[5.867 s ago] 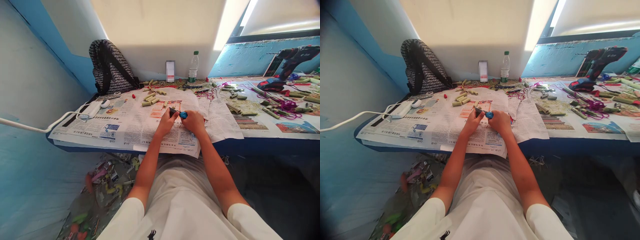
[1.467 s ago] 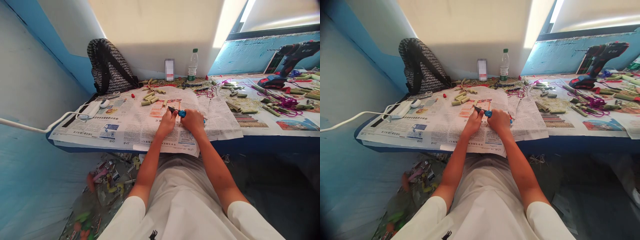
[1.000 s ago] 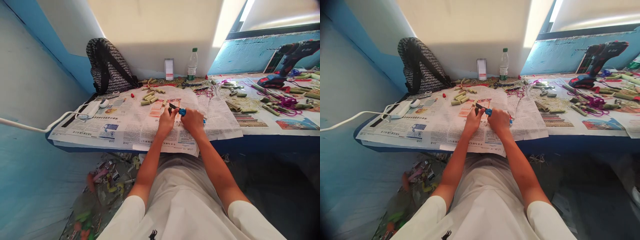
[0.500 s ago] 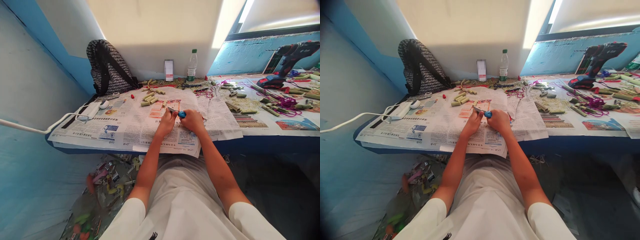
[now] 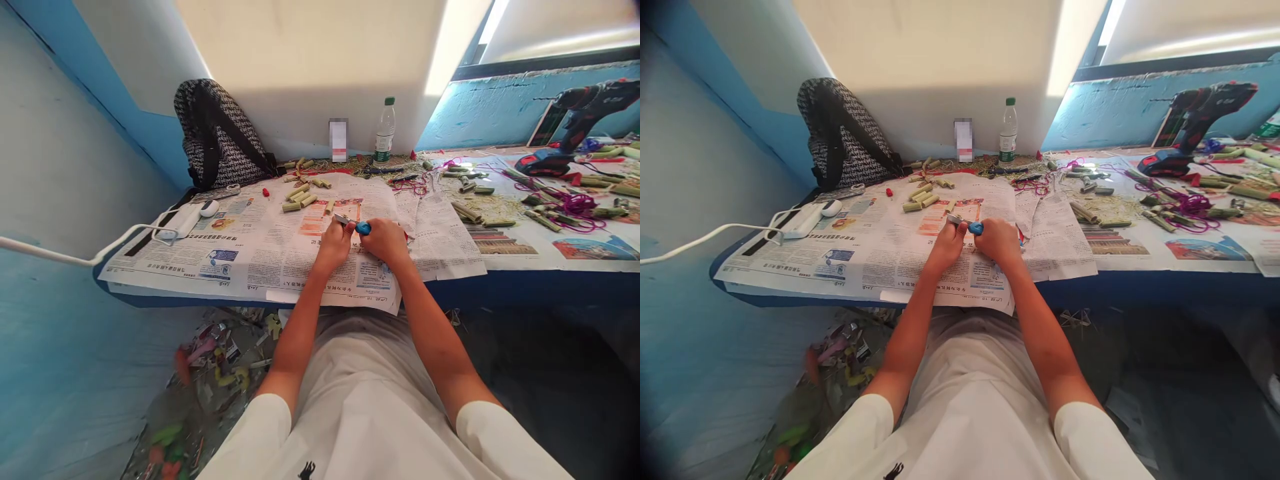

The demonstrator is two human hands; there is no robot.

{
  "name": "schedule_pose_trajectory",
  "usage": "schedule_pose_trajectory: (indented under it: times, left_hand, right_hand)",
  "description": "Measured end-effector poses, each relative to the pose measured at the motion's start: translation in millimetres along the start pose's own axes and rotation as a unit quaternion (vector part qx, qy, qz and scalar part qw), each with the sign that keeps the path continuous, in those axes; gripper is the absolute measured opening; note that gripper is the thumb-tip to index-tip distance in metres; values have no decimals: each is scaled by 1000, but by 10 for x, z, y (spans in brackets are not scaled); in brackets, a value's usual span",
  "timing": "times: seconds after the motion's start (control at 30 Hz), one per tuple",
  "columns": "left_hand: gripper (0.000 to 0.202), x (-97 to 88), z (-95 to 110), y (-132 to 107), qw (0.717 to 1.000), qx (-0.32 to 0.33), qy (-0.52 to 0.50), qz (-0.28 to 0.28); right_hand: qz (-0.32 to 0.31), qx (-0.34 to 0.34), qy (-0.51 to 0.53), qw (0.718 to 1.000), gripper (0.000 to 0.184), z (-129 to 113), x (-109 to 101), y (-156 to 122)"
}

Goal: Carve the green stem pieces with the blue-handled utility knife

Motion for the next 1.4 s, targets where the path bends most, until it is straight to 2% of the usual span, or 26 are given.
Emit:
schedule_pose_trajectory:
  times: [0.13,0.33,0.53,0.7,1.0,1.17,1.4]
  left_hand:
    - [43,6,-25,-8,1000,-13,26,12]
    - [51,-4,-77,10,999,-17,12,35]
    - [59,-106,-1,-29,997,-33,18,70]
    - [55,-86,42,-43,998,-32,4,49]
    - [43,-58,55,-20,1000,-1,0,20]
    - [35,-42,43,5,999,9,23,26]
    - [40,-17,17,11,999,21,21,41]
  right_hand:
    - [16,22,-14,1000,29,11,-7,-25]
    - [24,34,-35,999,30,1,-21,-68]
    - [41,52,-40,997,34,33,-60,-83]
    - [46,56,-25,997,33,58,-62,-80]
    - [12,11,6,1000,33,48,-23,-15]
    - [4,-10,18,1000,31,28,-22,-3]
    - [-2,-22,29,999,32,26,-29,-4]
Point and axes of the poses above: each hand's wrist, its own y-axis towards the middle knuckle, its own x-axis out of the palm, z = x × y, the point moved 10 cm from there along y, towards the middle knuckle, and after that the axes turned 10 degrees about z, right-handed, at the moved point
